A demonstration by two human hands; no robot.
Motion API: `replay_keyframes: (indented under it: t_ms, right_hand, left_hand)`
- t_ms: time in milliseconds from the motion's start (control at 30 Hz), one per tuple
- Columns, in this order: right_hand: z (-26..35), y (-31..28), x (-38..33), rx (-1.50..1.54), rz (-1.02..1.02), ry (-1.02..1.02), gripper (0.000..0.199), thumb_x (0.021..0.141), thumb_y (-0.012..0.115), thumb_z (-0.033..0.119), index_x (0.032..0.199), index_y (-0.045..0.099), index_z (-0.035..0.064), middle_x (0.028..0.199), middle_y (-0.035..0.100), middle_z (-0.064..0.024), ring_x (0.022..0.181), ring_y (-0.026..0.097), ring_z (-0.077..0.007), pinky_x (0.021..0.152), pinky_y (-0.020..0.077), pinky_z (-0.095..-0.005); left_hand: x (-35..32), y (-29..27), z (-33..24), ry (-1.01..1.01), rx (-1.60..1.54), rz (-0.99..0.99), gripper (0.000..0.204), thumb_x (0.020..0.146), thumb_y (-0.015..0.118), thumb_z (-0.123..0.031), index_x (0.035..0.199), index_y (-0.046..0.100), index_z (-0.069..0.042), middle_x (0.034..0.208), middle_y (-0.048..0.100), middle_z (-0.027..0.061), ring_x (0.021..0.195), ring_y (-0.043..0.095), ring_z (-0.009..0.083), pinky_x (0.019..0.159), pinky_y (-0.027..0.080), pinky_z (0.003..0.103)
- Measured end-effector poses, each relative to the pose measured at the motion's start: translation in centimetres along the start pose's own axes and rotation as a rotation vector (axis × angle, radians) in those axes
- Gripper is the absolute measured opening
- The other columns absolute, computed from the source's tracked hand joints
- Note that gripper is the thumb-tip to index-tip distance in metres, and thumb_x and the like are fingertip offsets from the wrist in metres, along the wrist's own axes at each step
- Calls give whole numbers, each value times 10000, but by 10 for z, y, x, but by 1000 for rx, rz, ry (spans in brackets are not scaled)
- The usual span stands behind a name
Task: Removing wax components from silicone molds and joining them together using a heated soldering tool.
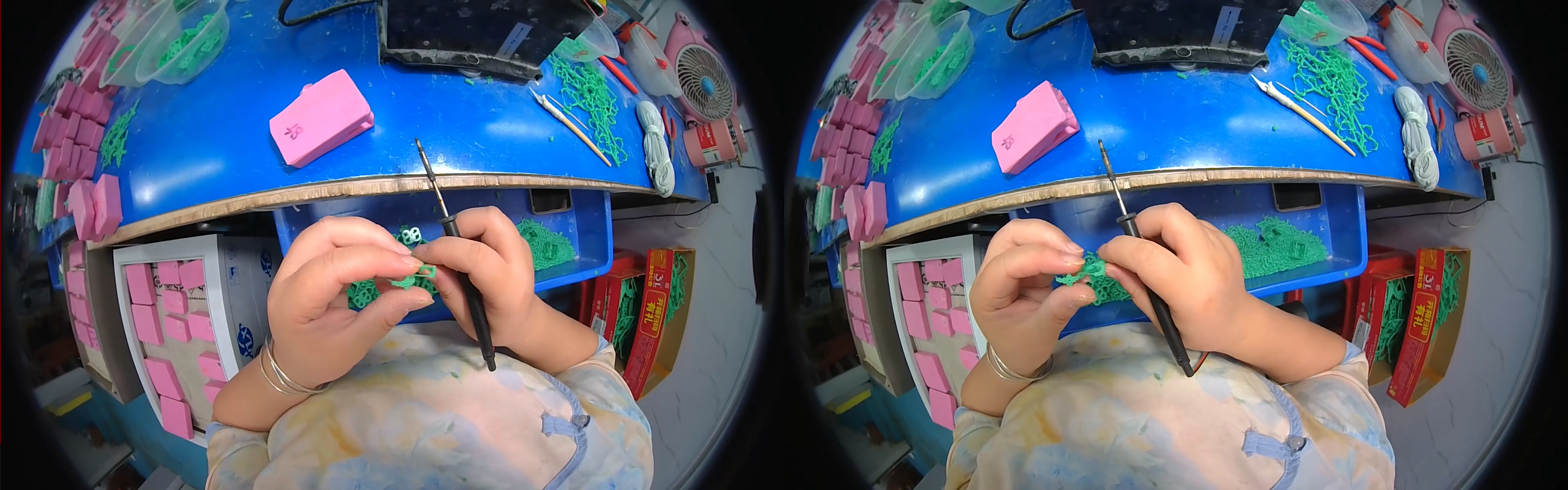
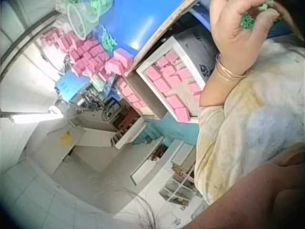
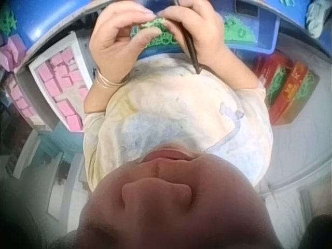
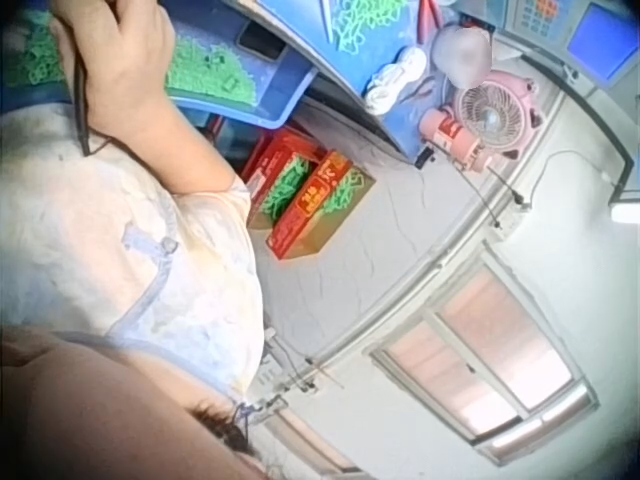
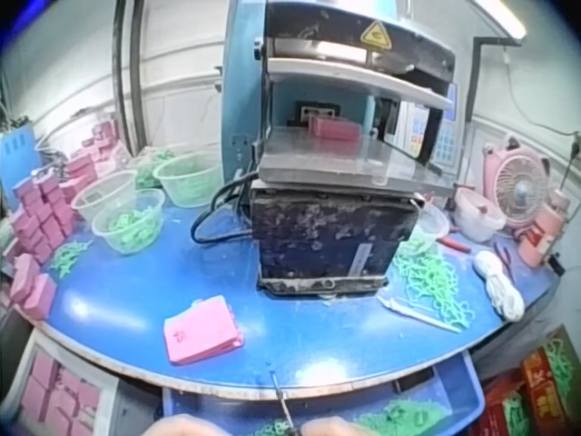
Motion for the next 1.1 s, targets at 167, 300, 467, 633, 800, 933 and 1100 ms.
replay_keyframes:
  t_ms: [167, 300, 467, 633, 800, 933, 1100]
  right_hand:
    - [2, -4, 0, 13, -29, -8, 282, 588, 724, 33, 843, 617, 85, 756, 500, -71, 556, 510, -207, 463, 402, -301]
    - [0, -6, -1, 58, -49, 4, 248, 614, 710, 17, 834, 603, 58, 755, 498, -88, 565, 511, -212, 457, 399, -300]
    - [0, -7, 0, 87, -43, 7, 221, 638, 698, 16, 832, 597, 47, 748, 490, -95, 562, 504, -213, 453, 393, -300]
    - [1, -9, 1, 82, -28, 9, 200, 650, 685, 11, 826, 599, 49, 739, 480, -89, 553, 495, -206, 449, 387, -301]
    - [1, -5, 2, 66, 15, -1, 191, 648, 677, 3, 815, 598, 50, 717, 463, -76, 542, 486, -198, 445, 377, -303]
    - [1, -4, 2, 70, 22, -3, 190, 648, 675, 3, 814, 597, 52, 715, 460, -76, 542, 485, -199, 446, 377, -303]
    - [3, -10, 3, 47, -9, -28, 182, 656, 677, 20, 816, 598, 57, 715, 463, -79, 541, 485, -201, 446, 385, -299]
  left_hand:
    - [-1, -1, -1, 2, -35, -20, 315, 651, 743, 26, 931, 601, -5, 932, 542, 96, 756, 563, 137, 632, 476, 236]
    - [-3, -3, 6, -74, -137, -38, 361, 658, 724, 60, 986, 585, 4, 971, 507, 92, 741, 541, 110, 642, 473, 223]
    - [-2, 1, 6, -73, -131, 2, 390, 653, 720, 78, 1010, 577, 11, 1015, 481, 103, 747, 523, 99, 641, 456, 211]
    - [1, -12, -1, -48, 100, -127, 414, 637, 779, -85, 1013, 611, -45, 1060, 463, 105, 860, 497, 143, 674, 428, 244]
    - [5, -4, -17, 150, 401, 50, 405, 643, 777, -232, 974, 614, -63, 1144, 458, 144, 991, 472, 238, 824, 397, 333]
    - [4, -4, -11, 103, 353, 73, 283, 673, 752, -193, 893, 633, -60, 1076, 494, 137, 991, 481, 244, 834, 401, 340]
    - [3, -5, -6, 40, 288, 54, 254, 683, 745, -161, 879, 628, -50, 1058, 494, 128, 1001, 485, 243, 868, 397, 355]
Point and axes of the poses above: each hand's wrist, its own x-axis towards the middle knuckle, its own y-axis out of the palm, z = x × y, the point moved 9 cm from there along x, towards the middle knuckle
